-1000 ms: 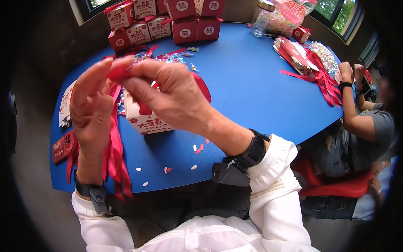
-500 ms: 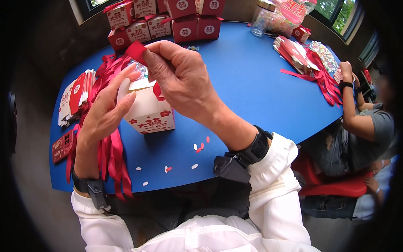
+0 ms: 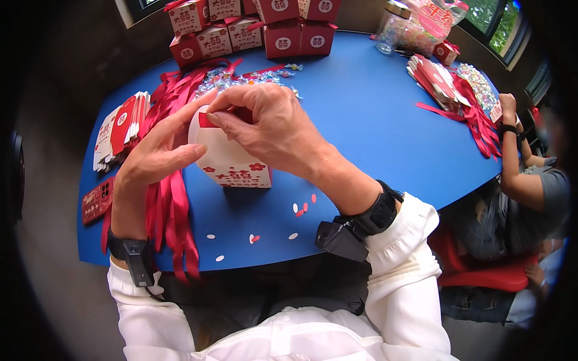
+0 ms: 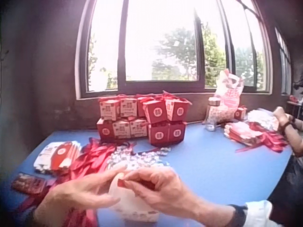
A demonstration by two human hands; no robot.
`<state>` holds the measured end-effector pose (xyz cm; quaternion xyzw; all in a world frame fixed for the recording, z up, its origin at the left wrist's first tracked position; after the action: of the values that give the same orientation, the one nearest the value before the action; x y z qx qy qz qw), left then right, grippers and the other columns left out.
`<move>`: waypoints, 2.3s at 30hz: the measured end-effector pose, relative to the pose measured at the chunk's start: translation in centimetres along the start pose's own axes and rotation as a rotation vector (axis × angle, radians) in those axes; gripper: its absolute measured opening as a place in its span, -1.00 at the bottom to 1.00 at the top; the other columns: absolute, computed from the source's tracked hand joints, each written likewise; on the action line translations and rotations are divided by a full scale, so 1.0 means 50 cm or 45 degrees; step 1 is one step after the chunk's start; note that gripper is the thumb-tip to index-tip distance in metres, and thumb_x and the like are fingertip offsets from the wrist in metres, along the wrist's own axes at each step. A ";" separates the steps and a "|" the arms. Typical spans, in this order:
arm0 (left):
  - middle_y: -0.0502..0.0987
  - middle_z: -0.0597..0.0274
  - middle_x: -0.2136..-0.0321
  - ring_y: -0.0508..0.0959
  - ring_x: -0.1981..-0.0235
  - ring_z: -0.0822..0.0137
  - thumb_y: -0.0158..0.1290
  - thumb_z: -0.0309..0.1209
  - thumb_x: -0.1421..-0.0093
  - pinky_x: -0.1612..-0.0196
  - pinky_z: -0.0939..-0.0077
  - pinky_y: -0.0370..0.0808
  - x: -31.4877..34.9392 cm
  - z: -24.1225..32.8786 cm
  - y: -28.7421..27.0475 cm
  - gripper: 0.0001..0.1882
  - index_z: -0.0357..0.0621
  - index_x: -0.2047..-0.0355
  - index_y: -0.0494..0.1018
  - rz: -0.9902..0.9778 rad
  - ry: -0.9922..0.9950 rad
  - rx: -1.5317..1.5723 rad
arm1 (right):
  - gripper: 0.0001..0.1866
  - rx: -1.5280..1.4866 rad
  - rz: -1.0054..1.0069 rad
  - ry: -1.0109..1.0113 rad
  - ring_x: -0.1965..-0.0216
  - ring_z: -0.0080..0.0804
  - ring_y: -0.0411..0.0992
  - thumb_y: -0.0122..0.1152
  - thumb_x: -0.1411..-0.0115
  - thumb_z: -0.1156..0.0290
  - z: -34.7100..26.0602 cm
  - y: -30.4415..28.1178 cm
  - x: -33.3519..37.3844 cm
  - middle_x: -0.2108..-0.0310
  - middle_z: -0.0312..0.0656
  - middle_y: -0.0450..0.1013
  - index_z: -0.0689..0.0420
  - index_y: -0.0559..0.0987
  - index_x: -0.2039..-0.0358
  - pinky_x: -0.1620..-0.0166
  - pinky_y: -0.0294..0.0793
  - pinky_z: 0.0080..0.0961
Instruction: Assembling small red and white decorative gift boxes and tying them with ribbons.
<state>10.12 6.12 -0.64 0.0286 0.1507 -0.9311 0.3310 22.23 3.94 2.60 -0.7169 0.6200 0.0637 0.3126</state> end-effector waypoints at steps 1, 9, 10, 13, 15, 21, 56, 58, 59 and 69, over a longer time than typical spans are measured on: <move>0.23 -0.13 -0.30 0.25 -0.32 0.15 0.13 -0.34 -0.22 -0.36 0.31 0.17 0.002 -0.001 -0.003 -0.13 -0.34 -0.42 -0.05 -0.011 -0.009 -0.011 | -0.87 -0.008 -0.025 0.017 0.45 -0.67 0.47 0.26 -0.28 0.47 0.007 0.008 0.000 0.47 -0.27 0.56 0.23 0.67 0.21 0.38 0.47 -0.65; 0.30 -0.08 -0.25 0.30 -0.29 0.14 0.25 -0.20 -0.19 -0.34 0.28 0.22 -0.002 -0.005 -0.001 -0.07 -0.32 -0.41 0.00 -0.064 -0.026 0.039 | -0.90 0.076 -0.043 0.047 0.31 -0.65 0.52 0.28 -0.26 0.50 0.017 0.023 0.002 0.37 -0.28 0.59 0.23 0.65 0.24 0.20 0.57 -0.62; 0.30 -0.07 -0.25 0.30 -0.29 0.15 0.26 -0.21 -0.20 -0.33 0.29 0.22 -0.002 -0.004 0.000 -0.07 -0.31 -0.41 0.01 -0.075 -0.012 0.040 | -0.91 0.076 -0.045 0.042 0.31 -0.64 0.52 0.28 -0.26 0.50 0.017 0.026 0.001 0.37 -0.28 0.59 0.23 0.64 0.25 0.20 0.57 -0.62; 0.32 -0.02 -0.24 0.31 -0.28 0.19 0.27 -0.24 -0.21 -0.32 0.32 0.24 -0.006 0.001 0.008 -0.08 -0.30 -0.41 0.01 -0.121 0.047 0.062 | -0.92 0.040 -0.045 0.036 0.30 -0.63 0.53 0.28 -0.26 0.52 0.021 0.031 -0.003 0.38 -0.28 0.59 0.24 0.63 0.27 0.20 0.58 -0.61; 0.33 0.01 -0.23 0.32 -0.28 0.23 0.27 -0.27 -0.22 -0.33 0.33 0.26 -0.008 0.006 0.019 -0.10 -0.29 -0.41 0.02 -0.162 0.100 0.093 | -0.93 0.043 -0.032 0.012 0.30 -0.63 0.54 0.27 -0.25 0.53 0.018 0.029 -0.004 0.38 -0.27 0.59 0.24 0.62 0.27 0.20 0.58 -0.61; 0.37 0.08 -0.22 0.36 -0.25 0.25 0.34 -0.27 -0.13 -0.34 0.32 0.28 -0.011 0.006 0.013 -0.12 -0.23 -0.36 0.14 -0.060 0.118 -0.061 | -0.93 0.110 0.021 -0.056 0.30 -0.59 0.56 0.28 -0.21 0.56 0.011 0.024 -0.004 0.38 -0.23 0.59 0.24 0.62 0.28 0.21 0.59 -0.59; 0.45 0.05 -0.02 0.49 -0.13 0.14 0.49 -0.24 0.11 -0.21 0.28 0.44 -0.017 0.011 0.012 -0.16 -0.22 -0.09 0.26 0.223 0.186 -0.265 | -0.78 0.801 0.067 -0.798 0.26 -0.22 0.54 0.38 0.00 0.45 -0.070 0.021 0.024 0.37 -0.23 0.53 0.09 0.56 0.32 0.15 0.49 -0.31; 0.45 0.09 0.02 0.49 -0.12 0.16 0.49 -0.25 0.10 -0.22 0.27 0.44 -0.016 0.017 0.014 -0.23 -0.20 -0.02 0.28 0.216 0.200 -0.253 | -0.78 0.798 0.081 -0.812 0.27 -0.24 0.54 0.39 0.00 0.45 -0.071 0.022 0.027 0.38 -0.24 0.52 0.08 0.55 0.32 0.16 0.48 -0.32; 0.45 0.11 0.04 0.49 -0.11 0.18 0.48 -0.25 0.09 -0.22 0.27 0.43 -0.015 0.021 0.015 -0.25 -0.19 -0.01 0.28 0.215 0.211 -0.239 | -0.77 0.796 0.087 -0.819 0.27 -0.24 0.54 0.40 0.01 0.45 -0.071 0.022 0.028 0.39 -0.25 0.52 0.07 0.55 0.32 0.17 0.48 -0.32; 0.41 0.25 0.13 0.49 -0.02 0.27 0.45 -0.25 0.03 -0.26 0.28 0.39 -0.019 0.021 0.022 -0.36 -0.15 0.07 0.29 0.139 0.224 -0.098 | -0.75 0.823 0.092 -0.831 0.32 -0.26 0.53 0.42 0.02 0.43 -0.069 0.022 0.032 0.41 -0.26 0.52 0.08 0.54 0.31 0.20 0.46 -0.35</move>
<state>11.61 5.59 0.23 0.1055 0.2131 -0.8991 0.3675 20.57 0.74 4.18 -0.5029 0.5019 0.1004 0.6965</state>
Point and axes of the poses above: each hand's wrist, its own x-axis away from the middle knuckle, its own y-axis out of the palm, z = x × y, the point moved 10 cm from there along -x, towards the middle knuckle
